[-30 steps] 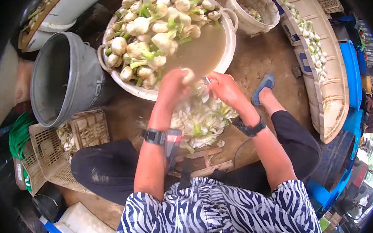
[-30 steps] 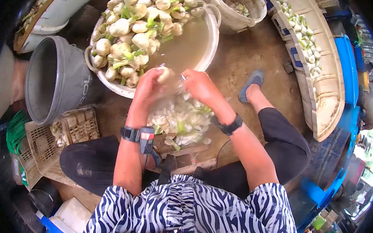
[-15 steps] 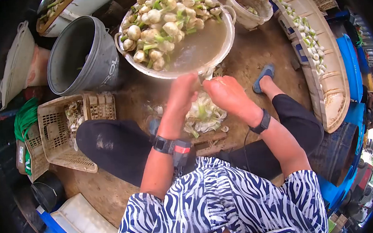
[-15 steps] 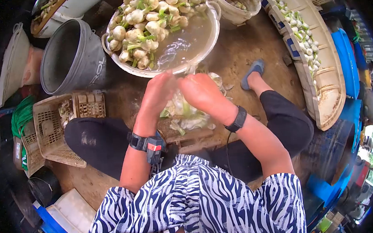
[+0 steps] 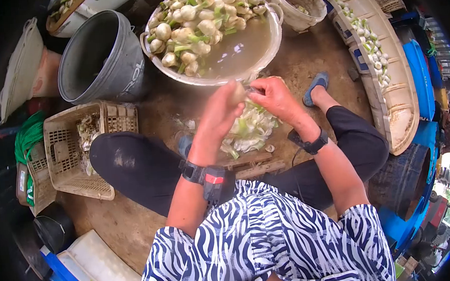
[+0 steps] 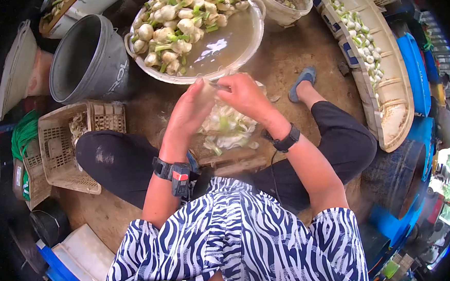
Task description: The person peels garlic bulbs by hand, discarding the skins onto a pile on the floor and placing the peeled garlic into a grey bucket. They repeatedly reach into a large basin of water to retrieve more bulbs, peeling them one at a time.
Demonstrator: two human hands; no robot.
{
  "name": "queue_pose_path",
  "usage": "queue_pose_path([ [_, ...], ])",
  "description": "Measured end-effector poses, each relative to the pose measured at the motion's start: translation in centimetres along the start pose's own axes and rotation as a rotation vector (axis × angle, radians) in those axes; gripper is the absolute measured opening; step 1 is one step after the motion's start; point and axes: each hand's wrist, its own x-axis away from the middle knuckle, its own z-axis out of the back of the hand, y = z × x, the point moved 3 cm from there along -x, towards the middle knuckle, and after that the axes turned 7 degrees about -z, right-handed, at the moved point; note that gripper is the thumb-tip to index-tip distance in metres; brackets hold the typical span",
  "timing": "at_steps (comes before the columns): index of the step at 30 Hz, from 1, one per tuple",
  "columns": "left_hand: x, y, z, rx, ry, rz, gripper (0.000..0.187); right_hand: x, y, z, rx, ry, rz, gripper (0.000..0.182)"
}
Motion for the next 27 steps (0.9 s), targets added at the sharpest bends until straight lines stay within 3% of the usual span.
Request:
queue_pose_path([
  [1,0.3,0.5,0.3,-0.002,0.003,-0.004,0.026,0.0,-0.2,-0.2,-0.003,-0.002,0.004,0.021],
  [4,1.6,1.8,-0.4,-0.465,-0.098,0.024,0.027,0.5,-0.7,-0.3,0.147,0.133,0.082,0.022],
  [5,2.0,1.8,-0.6,-0.462,-0.103,0.029,0.027,0.4,-0.7,-0.3,0.200,0.217,0.066,0.022],
  [7,2.5,2.3,-1.2,-0.546,-0.241,-0.211,0.036,0.0,0.3,-0.3,0.257,0.298,0.047,0.021],
  [10,2.2,2.0,-0.7,-0.546,-0.192,-0.297,0.039,-1.0,1.9,-0.1,0.057,0.158,-0.100,0.021],
  [12,2.3,2.2,-0.5,-0.521,-0.137,-0.350,0.037,-0.7,1.1,-0.4,-0.374,-0.040,-0.125,0.021],
  [15,2.2,2.3,-0.7,-0.551,-0.120,-0.220,0.036,-0.5,2.1,-1.1,-0.223,-0.228,-0.266,0.021],
  [17,2.0,2.6,-0.6,-0.953,-0.105,-0.043,0.039,-0.6,3.4,-2.0,-0.241,-0.191,-0.165,0.019],
  [19,1.9,2.6,-0.1,-0.818,-0.120,-0.141,0.041,0.2,1.8,-2.4,-0.799,-0.054,-0.237,0.019],
  [20,1.9,2.6,0.0,-0.681,-0.140,-0.234,0.042,0.3,1.4,-2.6,-0.798,-0.057,-0.236,0.019],
  [21,1.9,2.2,0.1,-0.680,-0.138,-0.238,0.042,0.3,1.1,-2.6,-0.987,-0.004,-0.250,0.020],
  [22,1.8,1.7,-0.2,-0.336,-0.180,-0.274,0.041,0.1,1.0,-2.5,-1.176,0.052,-0.260,0.021],
  [23,2.0,1.6,-0.6,0.008,-0.220,-0.300,0.040,-0.1,1.5,-2.5,-1.176,0.053,-0.258,0.021],
  [24,2.1,1.4,-0.8,0.120,-0.226,-0.249,0.041,-0.3,2.3,-2.6,-1.211,0.037,-0.249,0.022],
  [25,2.0,1.3,-0.9,0.123,-0.227,-0.248,0.041,-0.5,3.0,-2.7,-1.244,0.019,-0.241,0.023],
  [27,2.2,1.0,-1.1,-0.314,-0.153,-0.124,0.040,-0.4,1.0,-2.4,-1.135,0.053,-0.221,0.021],
])
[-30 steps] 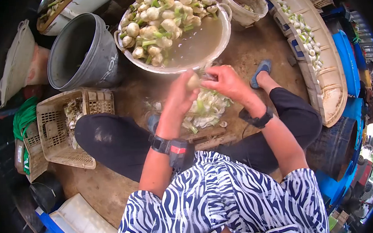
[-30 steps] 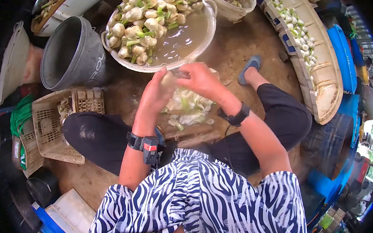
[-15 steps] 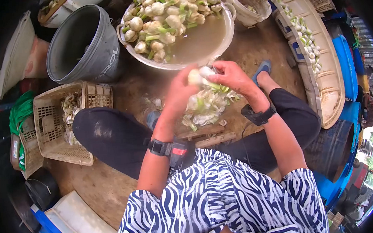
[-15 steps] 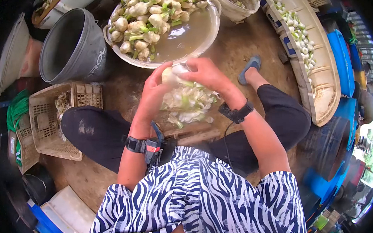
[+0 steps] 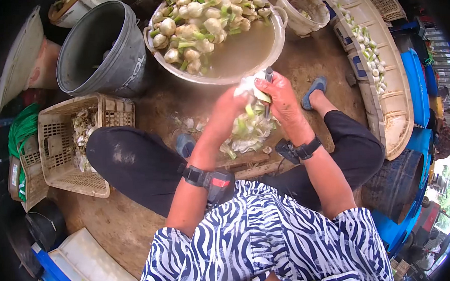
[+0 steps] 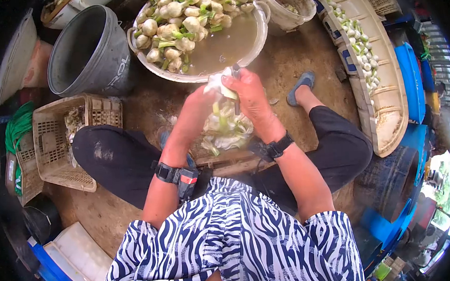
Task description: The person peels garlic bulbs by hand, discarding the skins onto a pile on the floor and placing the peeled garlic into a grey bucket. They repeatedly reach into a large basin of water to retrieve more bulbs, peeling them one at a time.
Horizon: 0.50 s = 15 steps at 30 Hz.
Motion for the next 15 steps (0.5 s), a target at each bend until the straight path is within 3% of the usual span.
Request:
queue_pose_path([
  [1,0.1,0.3,0.2,0.003,0.002,-0.002,0.040,0.2,-0.5,-0.6,0.101,0.024,0.047,0.019],
  [3,0.1,0.5,0.7,-0.190,-0.042,0.192,0.037,0.2,-1.4,0.7,0.124,0.101,0.058,0.015],
  [5,0.2,0.7,0.6,-0.008,-0.053,0.098,0.035,-0.4,-3.0,3.4,0.103,0.238,0.151,0.007],
  [6,0.4,1.0,0.9,0.162,-0.063,0.004,0.033,-0.8,-4.3,5.2,0.257,0.290,0.152,0.010],
  [8,0.5,0.9,1.4,0.305,-0.051,-0.069,0.031,-1.9,-4.2,8.2,1.075,0.275,-0.039,0.023],
  [10,0.0,0.3,1.8,0.312,-0.043,-0.100,0.032,0.7,-4.1,3.9,1.461,0.185,0.095,0.037],
  [11,-0.1,-0.1,1.9,0.321,-0.044,-0.095,0.032,1.8,-4.7,1.5,1.347,0.191,0.202,0.039],
  [14,-0.3,-0.7,2.0,0.283,-0.011,-0.112,0.030,2.2,-4.9,-1.8,1.268,0.137,0.258,0.030],
  [15,-0.2,-0.7,1.9,0.249,0.017,-0.082,0.030,2.5,-5.1,-3.3,1.261,0.106,0.157,0.026],
])
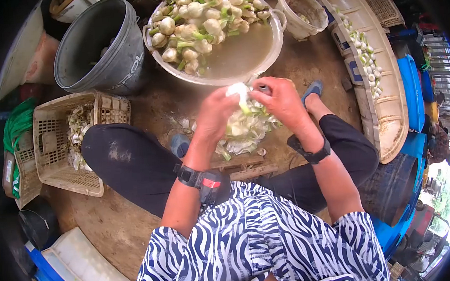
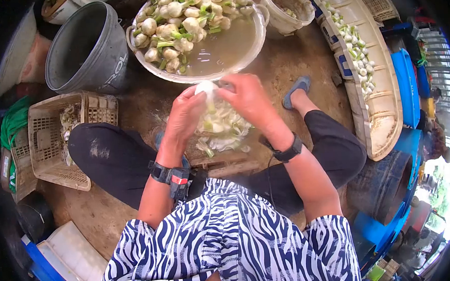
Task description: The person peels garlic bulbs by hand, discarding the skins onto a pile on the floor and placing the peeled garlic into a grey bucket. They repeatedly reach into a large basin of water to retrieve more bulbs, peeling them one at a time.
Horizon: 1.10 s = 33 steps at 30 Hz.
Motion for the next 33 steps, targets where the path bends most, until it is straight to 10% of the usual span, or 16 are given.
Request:
queue_pose_path([
  [7,0.4,-0.2,0.3,-0.097,0.111,-0.009,0.030,-0.2,0.4,-2.6,0.245,0.229,0.356,0.009],
  [13,0.5,0.1,0.1,0.180,-0.070,-0.146,0.037,-1.1,2.7,-3.1,0.294,0.277,0.210,0.013],
  [16,0.2,-0.8,1.3,0.415,0.016,-0.096,0.042,-0.8,5.1,-5.4,-0.380,-0.292,-0.381,0.020],
  [20,-0.1,-0.8,1.4,0.410,0.101,-0.061,0.041,0.5,5.2,-5.2,-0.324,-0.321,-0.400,0.022],
  [26,0.3,-0.6,-1.7,-0.301,0.097,0.037,0.030,0.6,1.9,-2.8,-0.254,0.078,0.091,0.018],
  [33,-1.0,-0.9,1.3,-0.852,0.096,-0.236,0.034,-0.8,7.0,-0.2,-1.161,0.097,-0.272,0.010],
])
